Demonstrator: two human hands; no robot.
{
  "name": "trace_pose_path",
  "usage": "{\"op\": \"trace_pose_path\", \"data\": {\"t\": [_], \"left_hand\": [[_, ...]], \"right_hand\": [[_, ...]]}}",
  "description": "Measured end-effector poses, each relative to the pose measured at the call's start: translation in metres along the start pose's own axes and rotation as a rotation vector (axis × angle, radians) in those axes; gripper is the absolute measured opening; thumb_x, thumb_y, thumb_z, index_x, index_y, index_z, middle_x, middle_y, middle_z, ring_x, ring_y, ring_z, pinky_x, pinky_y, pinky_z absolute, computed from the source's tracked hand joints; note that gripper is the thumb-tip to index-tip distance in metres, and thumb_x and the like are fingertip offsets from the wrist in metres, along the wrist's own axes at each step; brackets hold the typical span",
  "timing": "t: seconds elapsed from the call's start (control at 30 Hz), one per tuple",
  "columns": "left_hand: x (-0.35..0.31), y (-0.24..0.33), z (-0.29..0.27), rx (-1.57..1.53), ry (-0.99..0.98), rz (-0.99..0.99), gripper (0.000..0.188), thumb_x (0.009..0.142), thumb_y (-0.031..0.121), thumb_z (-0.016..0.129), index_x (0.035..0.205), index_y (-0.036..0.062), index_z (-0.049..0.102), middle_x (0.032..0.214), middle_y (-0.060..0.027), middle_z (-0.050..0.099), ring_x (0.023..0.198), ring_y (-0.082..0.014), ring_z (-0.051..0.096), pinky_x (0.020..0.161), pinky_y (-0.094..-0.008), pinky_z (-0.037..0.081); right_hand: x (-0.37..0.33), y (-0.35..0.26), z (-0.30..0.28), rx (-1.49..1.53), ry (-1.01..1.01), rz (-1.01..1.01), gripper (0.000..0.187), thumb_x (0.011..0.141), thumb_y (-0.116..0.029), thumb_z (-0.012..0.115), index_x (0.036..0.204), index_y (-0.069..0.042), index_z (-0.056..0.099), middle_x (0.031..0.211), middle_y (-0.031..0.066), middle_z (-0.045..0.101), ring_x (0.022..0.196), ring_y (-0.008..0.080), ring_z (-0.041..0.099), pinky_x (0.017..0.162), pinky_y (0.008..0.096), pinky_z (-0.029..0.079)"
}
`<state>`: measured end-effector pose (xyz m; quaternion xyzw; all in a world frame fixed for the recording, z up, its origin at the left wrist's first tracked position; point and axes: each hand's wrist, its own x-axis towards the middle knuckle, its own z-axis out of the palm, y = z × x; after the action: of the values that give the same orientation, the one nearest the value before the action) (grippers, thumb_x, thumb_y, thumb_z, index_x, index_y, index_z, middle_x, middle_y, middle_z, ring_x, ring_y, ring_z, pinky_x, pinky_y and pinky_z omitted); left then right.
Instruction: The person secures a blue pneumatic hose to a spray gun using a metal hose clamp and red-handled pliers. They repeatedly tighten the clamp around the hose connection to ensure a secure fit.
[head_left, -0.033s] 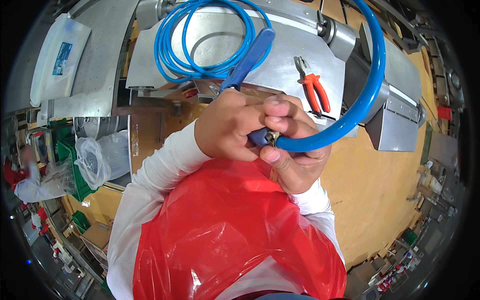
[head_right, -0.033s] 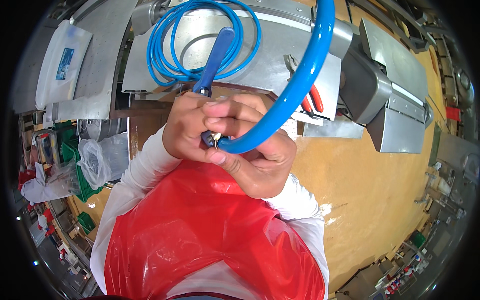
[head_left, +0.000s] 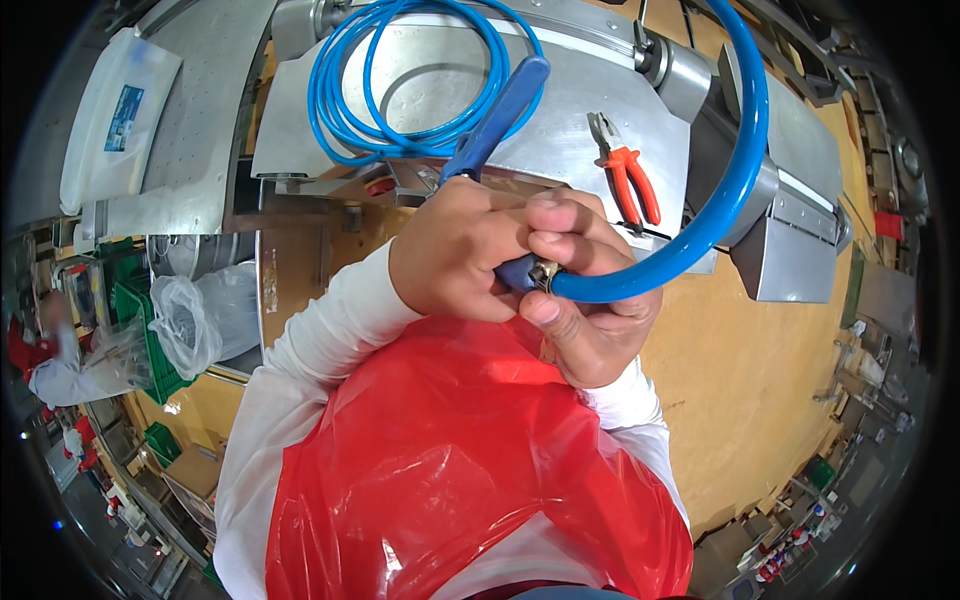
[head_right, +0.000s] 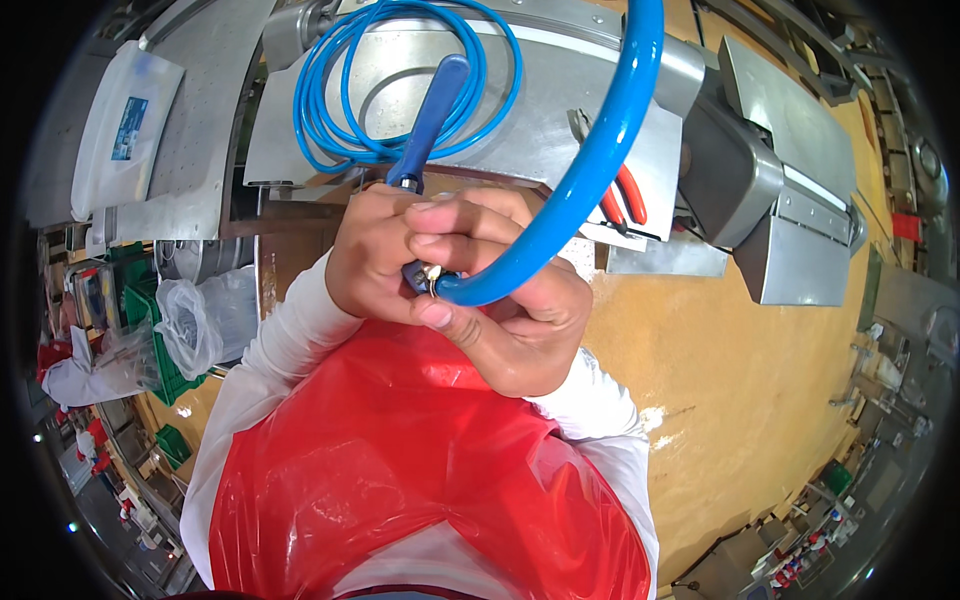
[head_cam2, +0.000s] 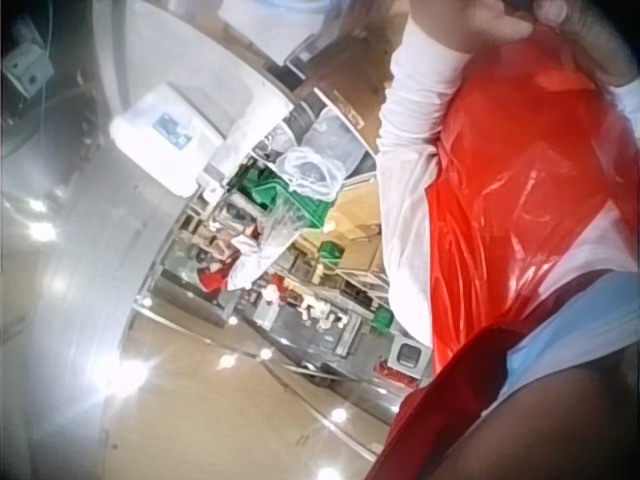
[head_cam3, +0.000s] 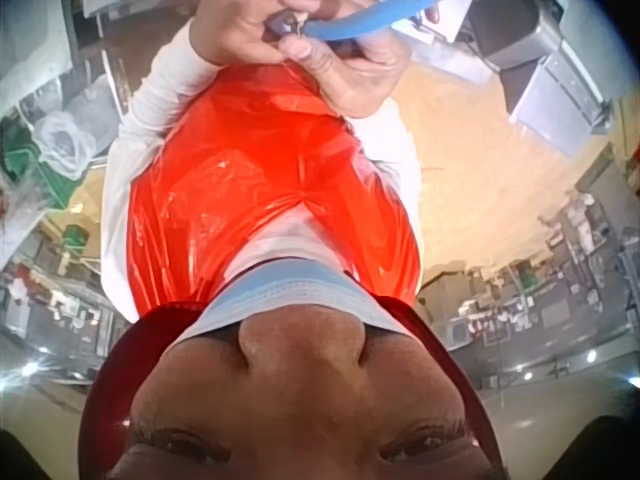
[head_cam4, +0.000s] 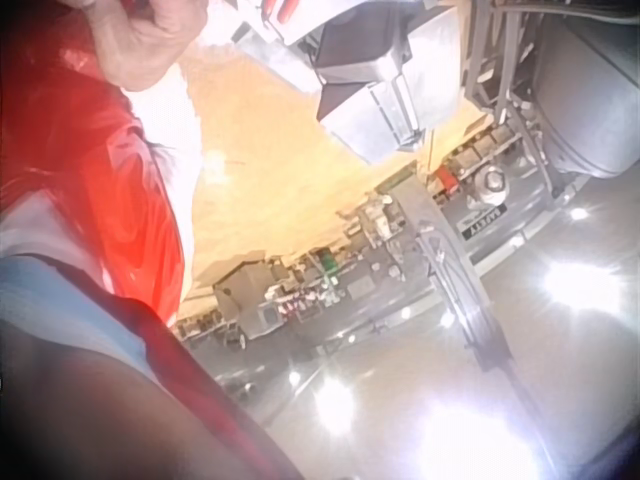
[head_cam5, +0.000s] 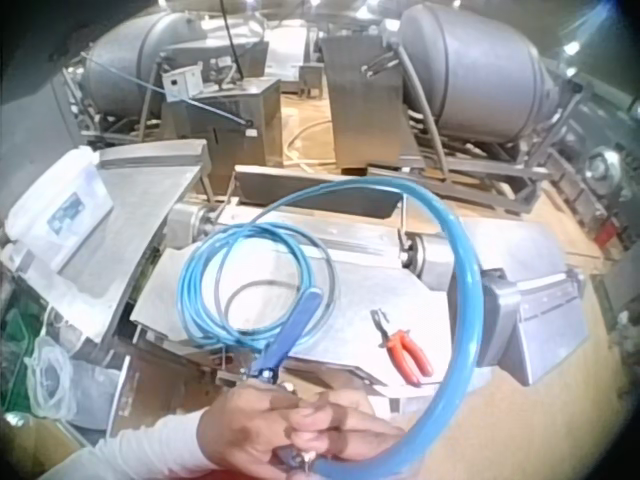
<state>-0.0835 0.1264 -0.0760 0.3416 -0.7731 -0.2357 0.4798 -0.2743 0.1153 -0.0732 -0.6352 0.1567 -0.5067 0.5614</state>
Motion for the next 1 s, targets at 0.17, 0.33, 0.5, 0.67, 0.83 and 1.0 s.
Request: {"op": "trace_pose_path", "data": {"t": [0.17, 0.33, 0.5, 0.67, 0.83, 1.0], "left_hand": [[0.005, -0.009, -0.003, -0.096, -0.048, -0.03, 0.035, 0.066, 0.02, 0.086, 0.092, 0.0075, 0.067, 0.083, -0.01, 0.068, 0.07, -0.0365, 0.068, 0.057, -0.0419, 0.05], [0.006, -0.013, 0.001, -0.091, -0.037, -0.05, 0.035, 0.065, 0.021, 0.084, 0.094, 0.0072, 0.07, 0.079, -0.0094, 0.068, 0.067, -0.0354, 0.068, 0.057, -0.0407, 0.049], [0.007, -0.016, 0.004, -0.097, -0.057, -0.061, 0.037, 0.065, 0.021, 0.084, 0.097, 0.0076, 0.072, 0.079, -0.0088, 0.068, 0.066, -0.0346, 0.067, 0.057, -0.0408, 0.048], [0.007, -0.021, 0.008, -0.134, -0.067, -0.053, 0.035, 0.065, 0.021, 0.084, 0.095, 0.0074, 0.07, 0.076, -0.009, 0.064, 0.063, -0.0353, 0.065, 0.056, -0.0419, 0.046], [0.008, -0.021, 0.01, -0.095, -0.055, -0.034, 0.033, 0.066, 0.02, 0.083, 0.092, 0.0069, 0.067, 0.075, -0.0104, 0.062, 0.062, -0.0364, 0.063, 0.055, -0.0432, 0.044], [0.007, -0.016, 0.014, -0.137, -0.059, -0.138, 0.036, 0.067, 0.018, 0.081, 0.097, 0.0041, 0.069, 0.071, -0.0124, 0.063, 0.061, -0.0371, 0.064, 0.054, -0.0431, 0.045]], "right_hand": [[0.004, 0.003, 0.001, 0.057, 0.064, 0.064, 0.038, 0.081, -0.003, 0.092, 0.114, 0.004, 0.074, 0.129, 0.0163, 0.072, 0.125, 0.0301, 0.066, 0.106, 0.0428, 0.053], [0.01, 0.003, -0.003, 0.023, 0.07, 0.089, 0.038, 0.077, -0.003, 0.095, 0.108, 0.002, 0.075, 0.125, 0.0159, 0.073, 0.122, 0.029, 0.067, 0.105, 0.043, 0.055], [0.009, 0.007, -0.006, 0.049, 0.1, 0.071, 0.037, 0.076, -0.002, 0.096, 0.105, 0.001, 0.074, 0.122, 0.0155, 0.073, 0.119, 0.0279, 0.069, 0.103, 0.0432, 0.056], [0.007, 0.012, -0.005, 0.144, 0.132, 0.079, 0.037, 0.075, -0.001, 0.097, 0.102, -0.001, 0.071, 0.119, 0.016, 0.073, 0.115, 0.0258, 0.069, 0.101, 0.0416, 0.055], [0.009, 0.012, -0.009, 0.102, 0.095, 0.059, 0.042, 0.076, 0.002, 0.095, 0.103, -0.004, 0.062, 0.117, 0.0159, 0.072, 0.114, 0.0246, 0.069, 0.1, 0.0408, 0.055], [0.005, 0.015, -0.008, 0.206, 0.164, 0.119, 0.046, 0.075, 0.002, 0.096, 0.105, -0.004, 0.061, 0.12, 0.0167, 0.07, 0.115, 0.0245, 0.068, 0.099, 0.0391, 0.055]]}}
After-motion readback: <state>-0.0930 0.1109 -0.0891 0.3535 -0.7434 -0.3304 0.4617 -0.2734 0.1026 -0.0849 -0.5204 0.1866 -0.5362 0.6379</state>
